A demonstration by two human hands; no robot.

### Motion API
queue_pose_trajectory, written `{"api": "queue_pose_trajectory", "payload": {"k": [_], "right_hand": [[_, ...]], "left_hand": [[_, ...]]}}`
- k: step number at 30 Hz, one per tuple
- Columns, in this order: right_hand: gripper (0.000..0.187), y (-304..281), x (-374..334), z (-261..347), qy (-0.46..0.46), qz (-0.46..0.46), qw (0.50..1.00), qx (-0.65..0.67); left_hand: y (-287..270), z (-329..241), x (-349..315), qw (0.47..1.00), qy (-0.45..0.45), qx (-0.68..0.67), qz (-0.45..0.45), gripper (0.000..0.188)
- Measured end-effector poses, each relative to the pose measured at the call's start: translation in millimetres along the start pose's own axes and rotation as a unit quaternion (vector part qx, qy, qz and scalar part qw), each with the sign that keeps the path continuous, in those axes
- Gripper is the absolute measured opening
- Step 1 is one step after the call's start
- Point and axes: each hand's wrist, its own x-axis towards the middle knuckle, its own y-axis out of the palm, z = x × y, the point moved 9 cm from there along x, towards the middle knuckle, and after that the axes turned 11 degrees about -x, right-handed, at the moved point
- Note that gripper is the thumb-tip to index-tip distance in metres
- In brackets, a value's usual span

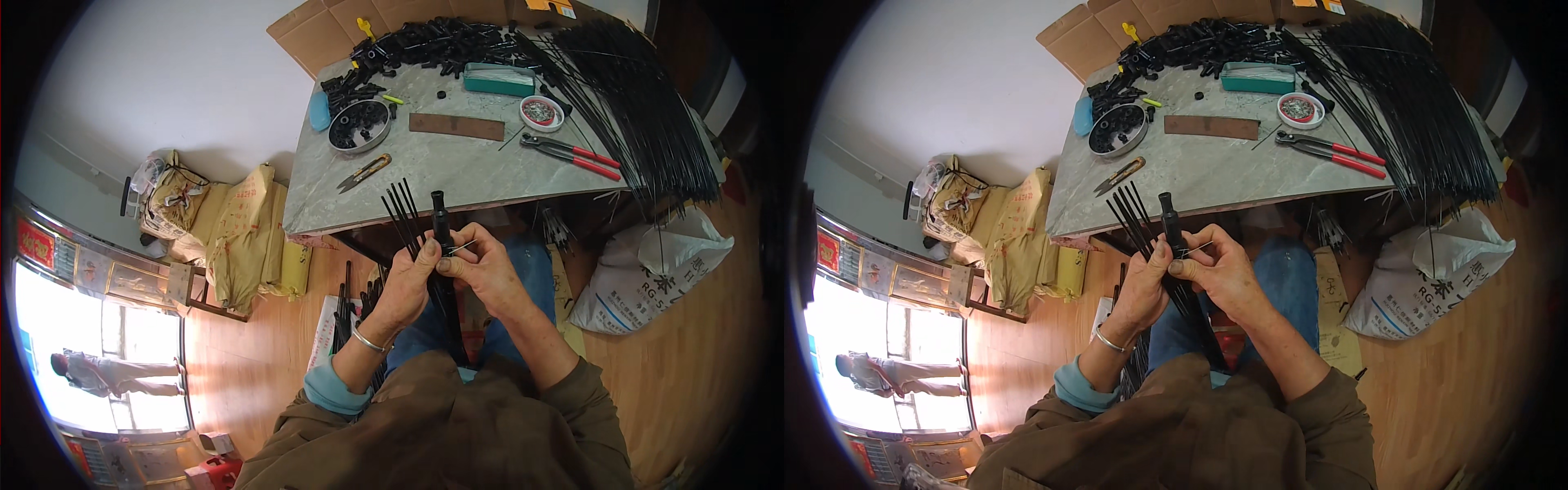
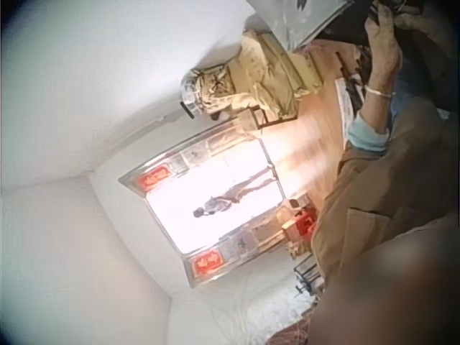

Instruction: Measure, cut, and organize long black rods into bundles on a production table.

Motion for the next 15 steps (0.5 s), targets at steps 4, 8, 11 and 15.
{"api": "queue_pose_trajectory", "payload": {"k": [4, 8, 11, 15], "right_hand": [[0.030, 5, 1, -2, -0.030, -0.015, 0.996, 0.085], [0.031, 1, 1, -1, -0.021, 0.004, 0.999, 0.035], [0.032, 0, 4, -1, -0.012, 0.021, 1.000, 0.011], [0.035, -4, 4, 1, 0.013, 0.027, 0.999, -0.017]], "left_hand": [[-10, 4, 3, 0.999, 0.013, 0.019, -0.028, 0.043], [-3, -2, 2, 1.000, 0.021, 0.009, -0.019, 0.042], [-2, -2, 4, 1.000, 0.018, 0.010, -0.016, 0.041], [3, -1, 4, 1.000, 0.003, 0.004, -0.009, 0.039]]}}
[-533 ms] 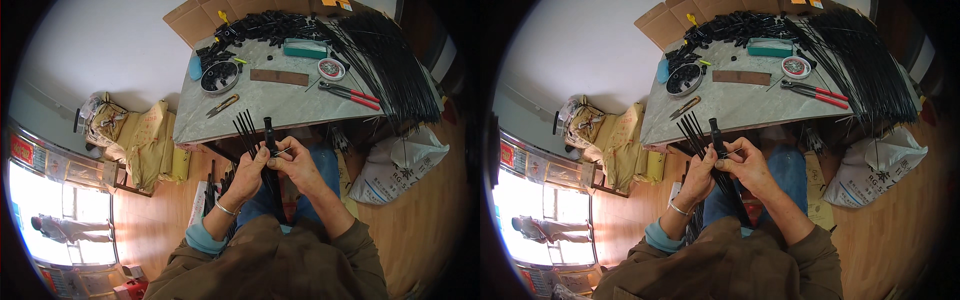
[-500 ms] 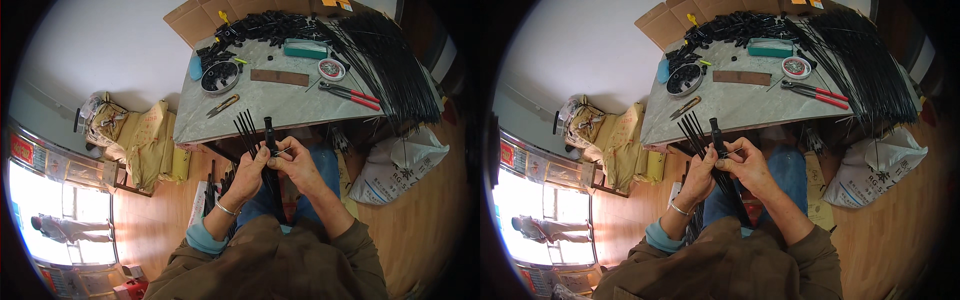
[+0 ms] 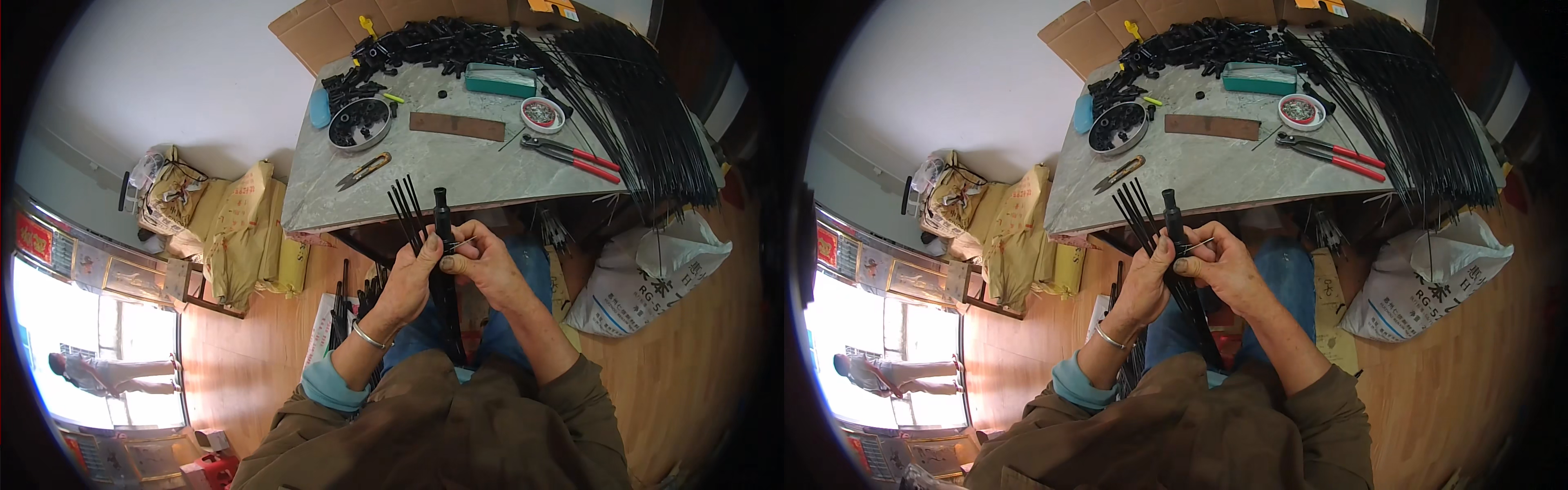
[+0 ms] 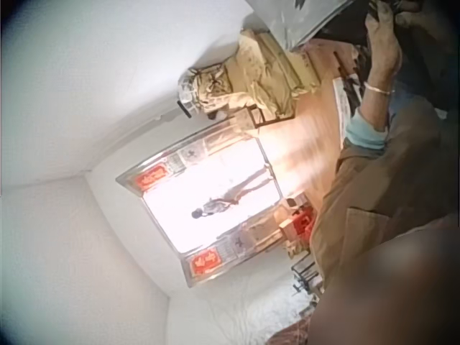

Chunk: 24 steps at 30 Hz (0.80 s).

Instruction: Measure, cut, and organize long black rods into bundles on a production table.

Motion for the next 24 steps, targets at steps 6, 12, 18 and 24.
{"api": "queue_pose_trajectory", "payload": {"k": [6, 12, 18, 24], "right_hand": [[0.036, 4, 1, -4, -0.002, -0.009, 1.000, 0.028], [0.037, 2, 2, -8, -0.020, 0.002, 0.997, 0.068], [0.037, 2, 6, -7, -0.036, 0.009, 0.998, 0.059], [0.040, 3, 12, -12, -0.062, -0.025, 0.998, 0.018]], "left_hand": [[-1, -3, 1, 1.000, 0.023, 0.009, -0.011, 0.036], [3, -4, -1, 0.999, -0.001, 0.011, -0.043, 0.035], [2, -5, -3, 0.995, 0.030, 0.051, -0.079, 0.036], [-3, -2, 0, 0.996, 0.028, 0.024, -0.085, 0.037]]}}
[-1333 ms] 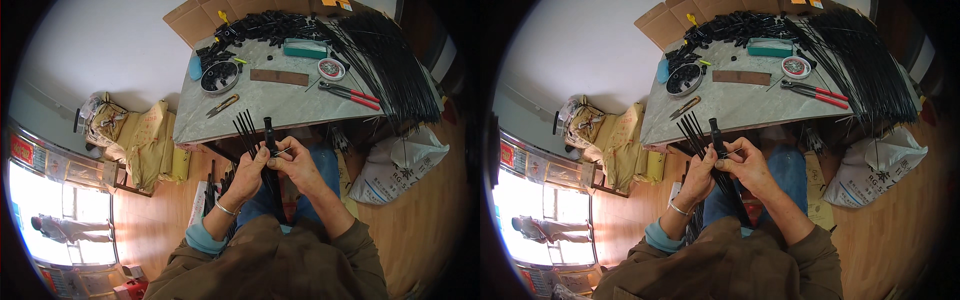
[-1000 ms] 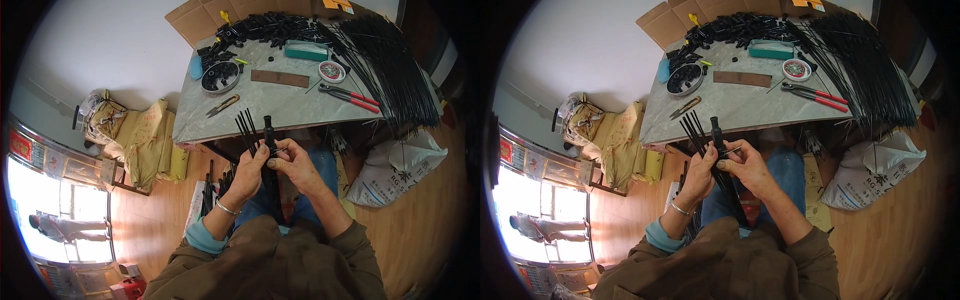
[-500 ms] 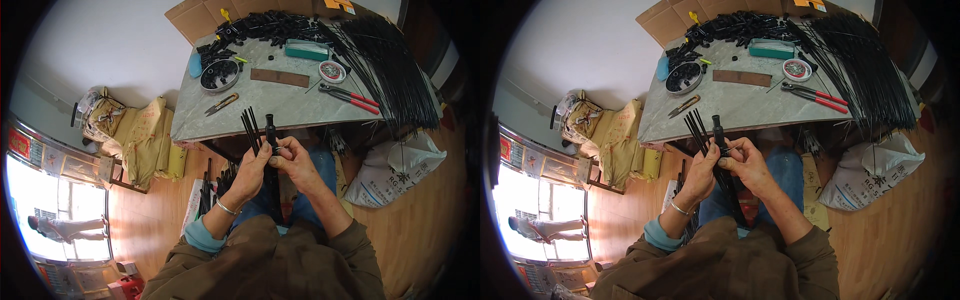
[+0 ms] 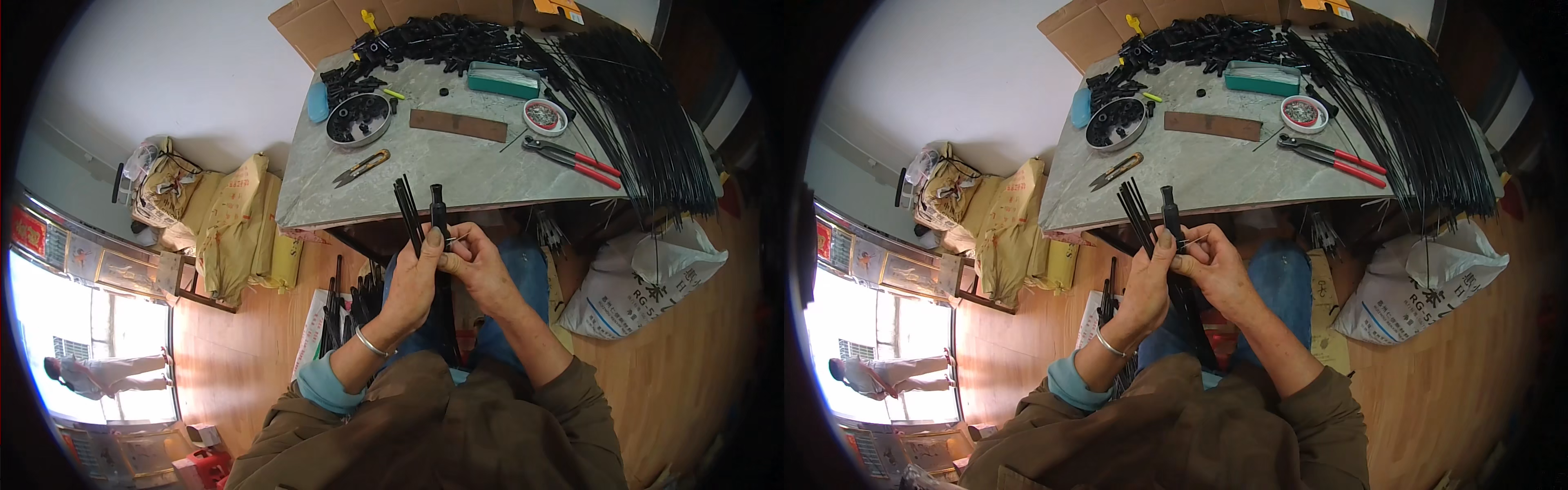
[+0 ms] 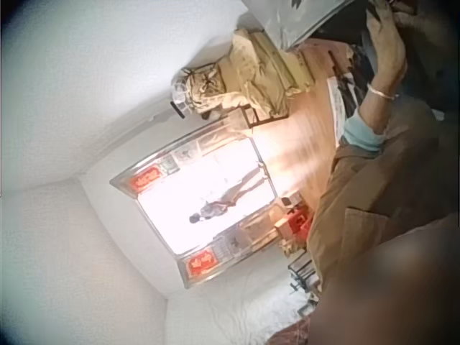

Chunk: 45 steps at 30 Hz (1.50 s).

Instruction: Measure, cut, and organize long black rods into bundles on a production table.

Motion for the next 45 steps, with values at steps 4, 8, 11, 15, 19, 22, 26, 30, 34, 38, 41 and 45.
{"api": "queue_pose_trajectory", "payload": {"k": [4, 8, 11, 15, 19, 22, 26, 30, 34, 38, 41, 45], "right_hand": [[0.042, 4, 6, -3, 0.036, 0.013, 0.999, 0.024], [0.040, -2, 3, 10, -0.017, -0.025, 1.000, -0.001], [0.038, -15, 7, 12, -0.022, -0.030, 0.999, -0.002], [0.032, -21, 10, 27, -0.095, -0.072, 0.971, -0.207], [0.021, -14, 12, 38, -0.054, -0.068, 0.959, -0.268], [0.016, -12, 11, 39, -0.021, -0.067, 0.965, -0.251], [0.016, -13, 11, 45, -0.018, -0.068, 0.958, -0.278], [0.016, -14, 16, 39, 0.010, -0.026, 0.982, -0.184], [0.019, -22, 17, 31, 0.007, -0.008, 0.991, -0.135], [0.017, -32, 11, 34, -0.098, -0.105, 0.976, -0.166], [0.014, -37, 0, 20, -0.039, -0.128, 0.978, -0.163], [0.025, -12, -7, 11, -0.032, -0.065, 0.991, -0.116]], "left_hand": [[-10, 4, 8, 1.000, -0.001, -0.024, -0.010, 0.037], [-24, 3, 15, 0.998, 0.021, -0.029, -0.050, 0.038], [-26, 8, 17, 0.998, 0.004, -0.054, -0.035, 0.039], [-24, 14, 18, 0.998, -0.014, -0.057, -0.037, 0.039], [-19, 9, 21, 0.999, -0.005, -0.041, -0.031, 0.039], [-19, 7, 21, 0.999, 0.002, -0.039, -0.025, 0.039], [-16, 5, 20, 0.999, 0.007, -0.032, -0.017, 0.039], [-17, 5, 21, 1.000, 0.002, -0.016, -0.004, 0.042], [-15, 13, 19, 0.995, -0.044, -0.083, 0.016, 0.038], [-16, 15, 21, 0.996, -0.035, -0.086, 0.017, 0.040], [-23, 17, 22, 0.995, -0.031, -0.098, 0.006, 0.042], [-29, 10, 24, 0.999, 0.025, 0.000, -0.032, 0.042]]}}
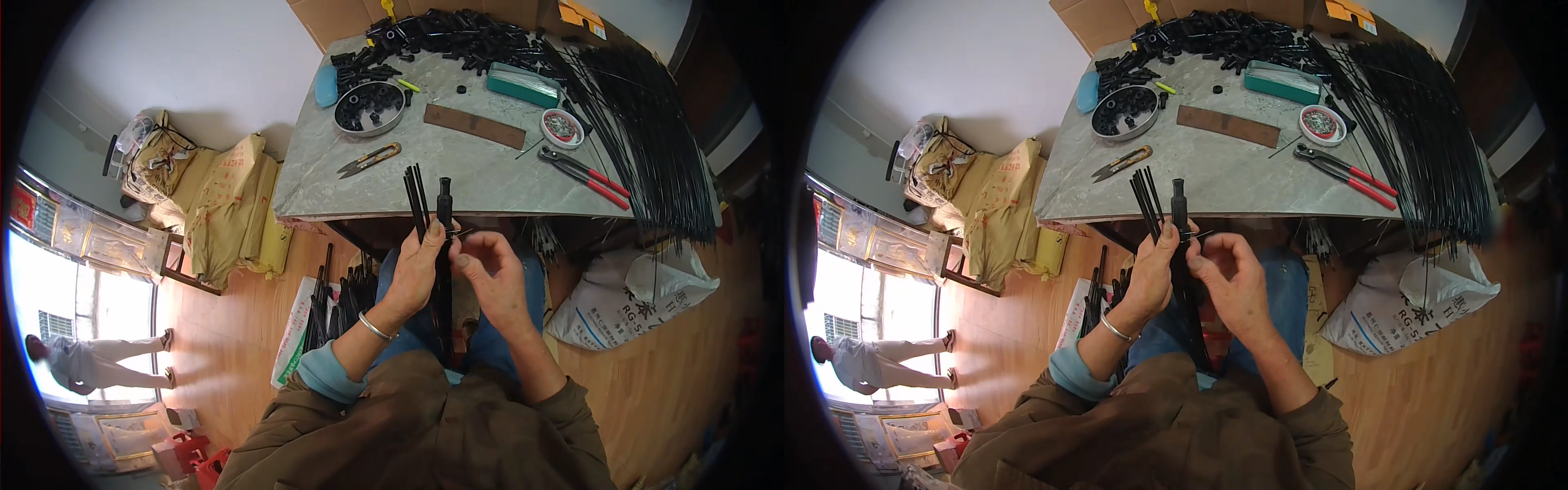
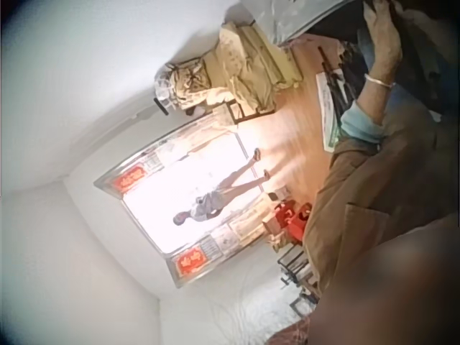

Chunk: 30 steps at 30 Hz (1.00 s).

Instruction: Measure, cut, and organize long black rods into bundles on a production table.

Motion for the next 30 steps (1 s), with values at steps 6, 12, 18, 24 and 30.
{"api": "queue_pose_trajectory", "payload": {"k": [6, 12, 18, 24, 30], "right_hand": [[0.037, 5, 4, -2, 0.029, -0.022, 0.994, 0.101], [0.037, 7, 4, -15, 0.091, 0.020, 0.992, 0.086], [0.028, -1, 0, -10, 0.054, -0.071, 0.993, -0.082], [0.017, -3, -5, -4, 0.015, -0.091, 0.987, -0.132], [0.021, -5, -1, -1, 0.045, -0.061, 0.990, -0.120]], "left_hand": [[8, -5, -3, 0.999, 0.006, -0.009, 0.043, 0.041], [16, -7, -6, 0.996, -0.030, -0.039, 0.079, 0.038], [8, -14, -4, 0.997, 0.035, 0.040, 0.061, 0.042], [9, -11, -2, 0.998, 0.007, 0.060, 0.031, 0.044], [7, -7, 1, 0.998, -0.039, -0.005, 0.049, 0.042]]}}
